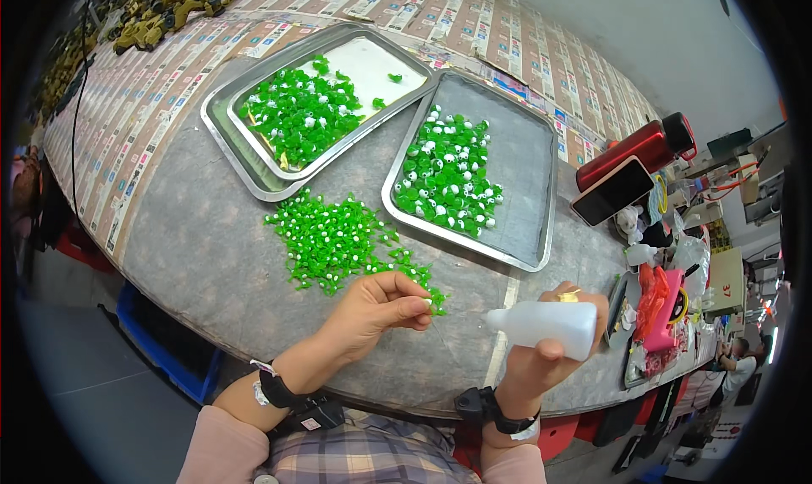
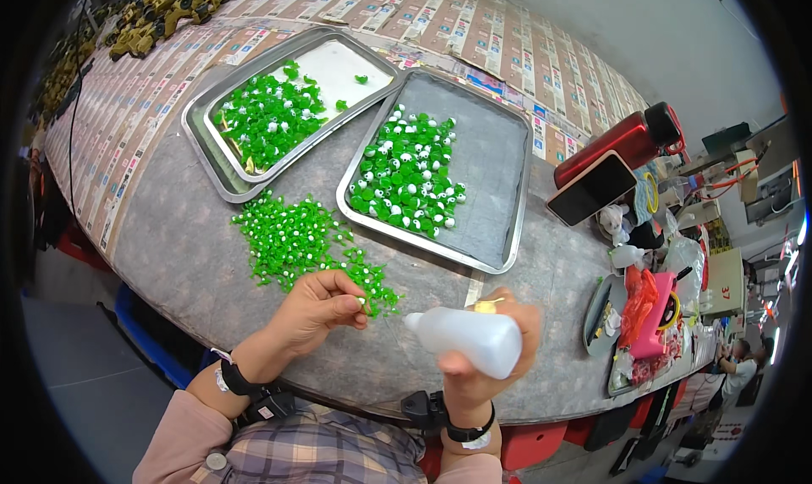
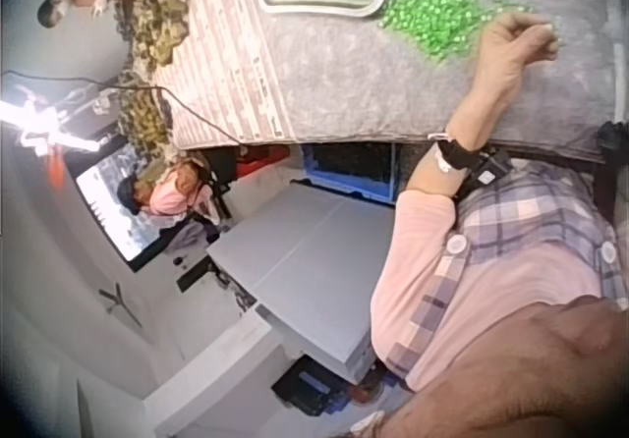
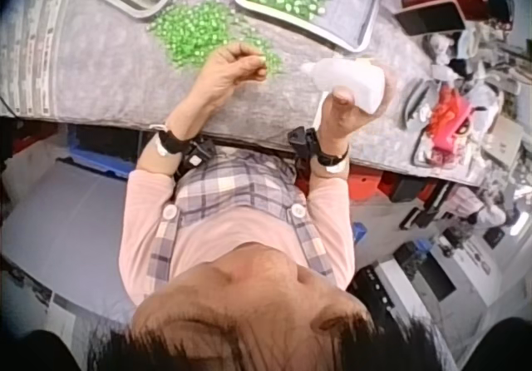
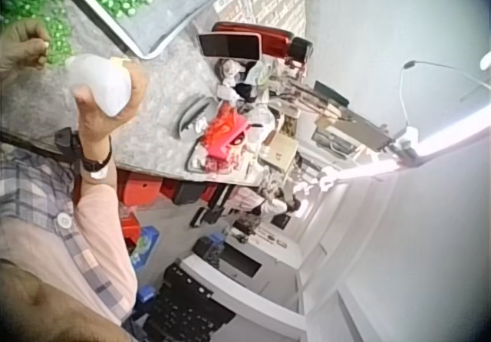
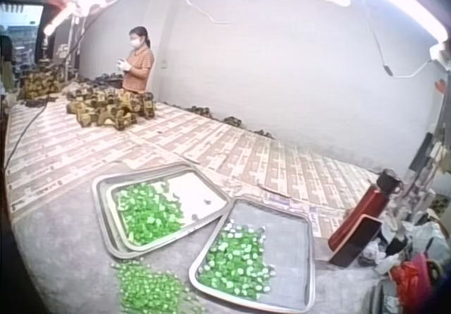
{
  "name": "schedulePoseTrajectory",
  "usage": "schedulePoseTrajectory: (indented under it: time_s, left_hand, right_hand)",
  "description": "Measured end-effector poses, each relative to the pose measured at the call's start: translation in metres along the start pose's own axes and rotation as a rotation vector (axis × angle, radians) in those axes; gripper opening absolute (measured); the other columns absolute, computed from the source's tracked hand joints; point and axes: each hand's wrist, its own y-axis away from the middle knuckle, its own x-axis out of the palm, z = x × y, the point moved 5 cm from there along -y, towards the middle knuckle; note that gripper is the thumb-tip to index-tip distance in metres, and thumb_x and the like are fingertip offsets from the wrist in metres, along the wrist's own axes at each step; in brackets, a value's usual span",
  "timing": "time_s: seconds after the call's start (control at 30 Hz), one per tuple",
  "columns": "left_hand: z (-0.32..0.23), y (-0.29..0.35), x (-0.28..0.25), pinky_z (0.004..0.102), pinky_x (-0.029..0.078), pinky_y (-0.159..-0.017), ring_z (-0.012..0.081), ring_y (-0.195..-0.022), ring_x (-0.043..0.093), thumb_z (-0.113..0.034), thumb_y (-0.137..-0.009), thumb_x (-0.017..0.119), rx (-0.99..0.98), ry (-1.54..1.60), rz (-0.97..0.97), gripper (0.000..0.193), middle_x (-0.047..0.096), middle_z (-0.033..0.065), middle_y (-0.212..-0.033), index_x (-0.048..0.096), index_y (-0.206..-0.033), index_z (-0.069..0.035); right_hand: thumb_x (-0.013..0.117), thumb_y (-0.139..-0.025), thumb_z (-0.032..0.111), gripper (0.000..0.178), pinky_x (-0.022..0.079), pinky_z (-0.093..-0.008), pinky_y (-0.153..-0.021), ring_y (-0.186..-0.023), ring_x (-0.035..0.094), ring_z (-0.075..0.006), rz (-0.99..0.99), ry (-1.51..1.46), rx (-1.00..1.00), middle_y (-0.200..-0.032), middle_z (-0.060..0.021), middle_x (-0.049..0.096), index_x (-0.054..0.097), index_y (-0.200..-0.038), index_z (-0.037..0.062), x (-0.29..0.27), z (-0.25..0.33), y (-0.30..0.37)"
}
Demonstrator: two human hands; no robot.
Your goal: The person repeatedly picks up small green plastic pieces, applies a white substance from a squeeze bottle, and places the finished items into a metal tray. The process is repetitive and involves handling small objects one at a time.
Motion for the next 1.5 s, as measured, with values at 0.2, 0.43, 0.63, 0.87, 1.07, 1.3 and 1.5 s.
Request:
schedulePoseTrajectory:
  time_s: [0.2, 0.43, 0.63, 0.87, 1.07, 1.3, 1.5]
  left_hand:
    - [0.000, 0.000, 0.001, 0.0234, 0.049, -0.064, 0.0107, -0.068, 0.058, -0.007, -0.077, 0.058, 0.008, 0.010, 0.014, 0.008, 0.059, 0.0050, -0.075, 0.056, -0.083, -0.002]
    - [0.000, 0.000, 0.001, 0.0232, 0.049, -0.063, 0.0105, -0.067, 0.058, -0.007, -0.077, 0.058, 0.006, 0.020, 0.021, 0.008, 0.059, 0.0047, -0.075, 0.056, -0.083, -0.002]
    - [0.000, 0.000, 0.001, 0.0234, 0.048, -0.063, 0.0102, -0.066, 0.057, -0.010, -0.078, 0.057, 0.003, 0.005, 0.024, 0.008, 0.059, 0.0044, -0.074, 0.056, -0.082, -0.002]
    - [-0.001, 0.001, 0.002, 0.0240, 0.048, -0.063, 0.0102, -0.066, 0.056, -0.012, -0.078, 0.057, -0.013, 0.000, 0.022, 0.011, 0.059, 0.0045, -0.074, 0.056, -0.082, -0.002]
    - [-0.001, 0.000, 0.000, 0.0230, 0.047, -0.064, 0.0106, -0.068, 0.056, -0.009, -0.077, 0.058, 0.033, -0.044, -0.001, 0.010, 0.059, 0.0045, -0.075, 0.056, -0.083, -0.002]
    - [-0.010, 0.003, 0.003, 0.0214, 0.046, -0.066, 0.0099, -0.072, 0.055, -0.002, -0.075, 0.058, 0.241, -0.213, -0.045, 0.009, 0.058, 0.0051, -0.078, 0.056, -0.084, 0.000]
    - [-0.012, 0.003, 0.003, 0.0213, 0.046, -0.066, 0.0095, -0.072, 0.055, -0.002, -0.075, 0.058, 0.268, -0.237, -0.047, 0.010, 0.057, 0.0049, -0.079, 0.056, -0.085, 0.000]
  right_hand:
    - [0.075, -0.055, 0.042, 0.054, 0.034, -0.0265, -0.051, -0.058, 0.043, -0.0140, 0.158, 0.127, -0.201, -0.070, -0.0019, 0.045, 0.047, -0.082, 0.0043, 0.012, -0.001, 0.005]
    - [0.075, -0.056, 0.040, 0.053, 0.034, -0.0265, -0.052, -0.058, 0.043, -0.0144, 0.229, 0.185, -0.232, -0.071, -0.0027, 0.047, 0.047, -0.084, 0.0041, 0.014, 0.000, 0.005]
    - [0.075, -0.056, 0.040, 0.053, 0.035, -0.0272, -0.052, -0.059, 0.043, -0.0146, 0.151, 0.167, -0.233, -0.072, -0.0030, 0.047, 0.047, -0.083, 0.0037, 0.011, -0.002, 0.009]
    - [0.075, -0.056, 0.041, 0.055, 0.036, -0.0274, -0.055, -0.061, 0.043, -0.0154, 0.195, 0.216, -0.232, -0.073, -0.0026, 0.044, 0.047, -0.084, 0.0038, 0.009, -0.002, 0.005]
    - [0.071, -0.058, 0.046, 0.054, 0.035, -0.0277, -0.052, -0.059, 0.042, -0.0158, -0.007, 0.155, -0.180, -0.072, -0.0028, 0.043, 0.046, -0.081, 0.0032, 0.005, 0.001, 0.008]
    - [0.071, -0.059, 0.043, 0.052, 0.034, -0.0275, -0.051, -0.056, 0.042, -0.0152, 0.144, 0.151, -0.194, -0.069, -0.0029, 0.044, 0.047, -0.080, 0.0027, 0.006, -0.002, 0.005]
    - [0.073, -0.058, 0.041, 0.051, 0.035, -0.0280, -0.053, -0.057, 0.043, -0.0158, 0.196, 0.193, -0.223, -0.069, -0.0035, 0.045, 0.048, -0.079, 0.0019, 0.010, -0.005, 0.005]
